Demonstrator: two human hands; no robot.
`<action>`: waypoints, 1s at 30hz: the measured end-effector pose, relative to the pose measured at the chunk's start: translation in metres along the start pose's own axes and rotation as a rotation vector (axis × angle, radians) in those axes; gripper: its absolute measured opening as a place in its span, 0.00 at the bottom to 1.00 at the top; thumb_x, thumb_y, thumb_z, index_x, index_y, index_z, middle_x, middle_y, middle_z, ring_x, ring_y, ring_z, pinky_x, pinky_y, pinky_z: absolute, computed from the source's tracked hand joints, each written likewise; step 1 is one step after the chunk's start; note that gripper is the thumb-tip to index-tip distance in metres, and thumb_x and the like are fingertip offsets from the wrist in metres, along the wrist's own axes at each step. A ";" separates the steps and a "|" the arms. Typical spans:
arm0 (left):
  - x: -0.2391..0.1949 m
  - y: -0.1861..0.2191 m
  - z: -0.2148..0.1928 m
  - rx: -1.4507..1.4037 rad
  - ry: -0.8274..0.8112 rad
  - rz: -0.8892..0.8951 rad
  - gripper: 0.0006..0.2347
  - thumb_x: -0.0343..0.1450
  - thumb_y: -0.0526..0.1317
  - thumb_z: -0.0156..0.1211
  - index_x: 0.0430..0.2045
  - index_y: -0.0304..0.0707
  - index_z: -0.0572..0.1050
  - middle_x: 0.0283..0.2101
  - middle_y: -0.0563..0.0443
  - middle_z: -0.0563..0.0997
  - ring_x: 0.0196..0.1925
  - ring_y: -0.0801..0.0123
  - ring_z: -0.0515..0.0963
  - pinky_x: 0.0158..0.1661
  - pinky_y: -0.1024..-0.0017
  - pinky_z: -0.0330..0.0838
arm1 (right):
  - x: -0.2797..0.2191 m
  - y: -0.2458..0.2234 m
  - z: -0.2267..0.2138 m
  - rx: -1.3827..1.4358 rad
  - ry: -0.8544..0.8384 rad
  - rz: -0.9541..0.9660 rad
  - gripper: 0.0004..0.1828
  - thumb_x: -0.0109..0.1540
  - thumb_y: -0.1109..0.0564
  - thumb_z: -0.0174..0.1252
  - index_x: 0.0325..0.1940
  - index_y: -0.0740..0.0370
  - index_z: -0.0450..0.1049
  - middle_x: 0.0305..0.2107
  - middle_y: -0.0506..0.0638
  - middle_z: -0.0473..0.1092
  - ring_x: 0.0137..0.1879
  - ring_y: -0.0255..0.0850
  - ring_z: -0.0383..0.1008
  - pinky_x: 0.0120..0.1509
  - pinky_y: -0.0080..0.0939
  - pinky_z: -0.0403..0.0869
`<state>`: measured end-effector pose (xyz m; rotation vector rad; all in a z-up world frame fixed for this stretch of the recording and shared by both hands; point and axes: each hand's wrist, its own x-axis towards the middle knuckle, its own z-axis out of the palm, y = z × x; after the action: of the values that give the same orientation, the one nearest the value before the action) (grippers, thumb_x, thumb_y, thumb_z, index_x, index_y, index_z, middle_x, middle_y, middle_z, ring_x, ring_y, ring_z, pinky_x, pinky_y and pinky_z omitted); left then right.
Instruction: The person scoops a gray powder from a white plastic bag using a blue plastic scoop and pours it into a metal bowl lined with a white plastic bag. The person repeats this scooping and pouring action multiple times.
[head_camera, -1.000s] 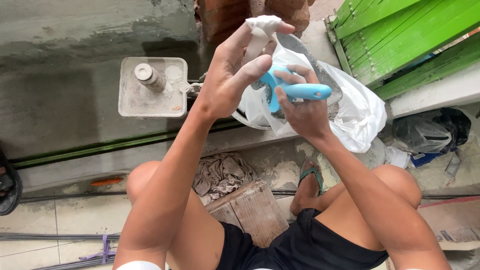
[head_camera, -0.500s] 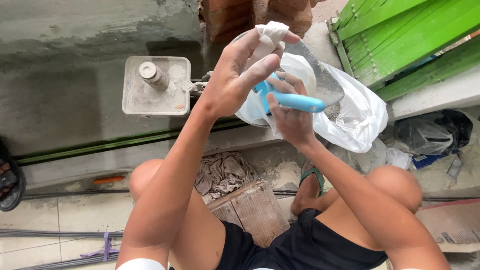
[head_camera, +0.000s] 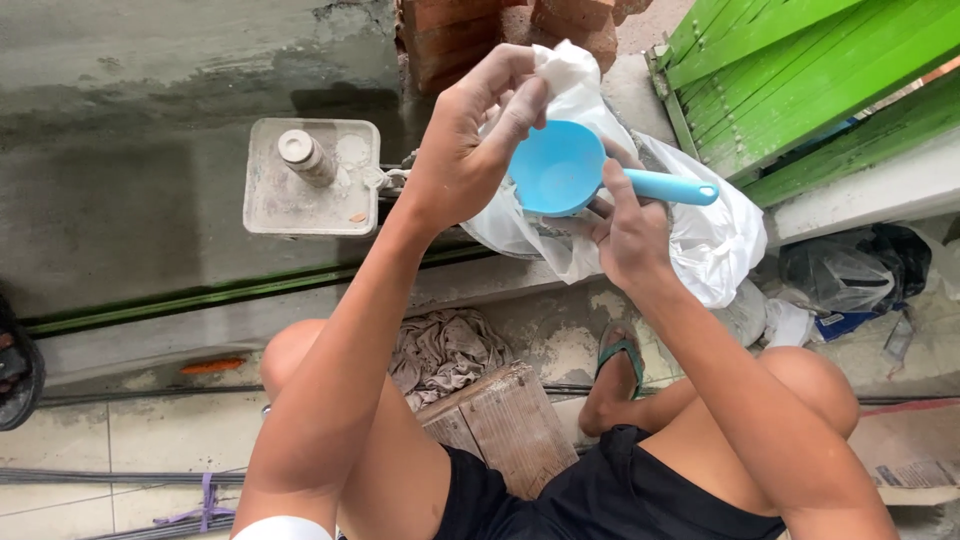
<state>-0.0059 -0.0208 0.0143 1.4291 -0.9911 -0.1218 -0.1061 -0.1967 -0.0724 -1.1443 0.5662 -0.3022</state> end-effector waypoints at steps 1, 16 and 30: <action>0.001 -0.003 0.001 -0.017 0.018 0.019 0.10 0.80 0.43 0.43 0.45 0.37 0.70 0.35 0.53 0.73 0.39 0.73 0.72 0.40 0.75 0.68 | -0.001 -0.003 -0.001 0.046 -0.002 0.015 0.25 0.63 0.48 0.57 0.64 0.54 0.70 0.52 0.60 0.72 0.52 0.60 0.80 0.44 0.66 0.87; 0.009 -0.038 0.011 0.113 0.337 0.007 0.11 0.79 0.44 0.48 0.47 0.36 0.72 0.38 0.47 0.79 0.33 0.74 0.73 0.26 0.81 0.65 | -0.019 -0.064 -0.048 0.143 -0.085 -0.097 0.40 0.59 0.38 0.57 0.74 0.51 0.61 0.62 0.55 0.70 0.58 0.60 0.79 0.51 0.70 0.85; -0.046 -0.014 0.161 0.289 -0.204 0.620 0.10 0.73 0.29 0.53 0.48 0.33 0.73 0.41 0.44 0.76 0.38 0.58 0.75 0.42 0.63 0.68 | -0.030 -0.081 -0.178 0.365 0.249 -0.214 0.37 0.56 0.42 0.63 0.69 0.51 0.70 0.57 0.58 0.73 0.59 0.57 0.79 0.53 0.72 0.88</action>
<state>-0.1288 -0.1175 -0.0469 1.3166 -1.6292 0.3509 -0.2268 -0.3503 -0.0427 -0.8172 0.5781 -0.7110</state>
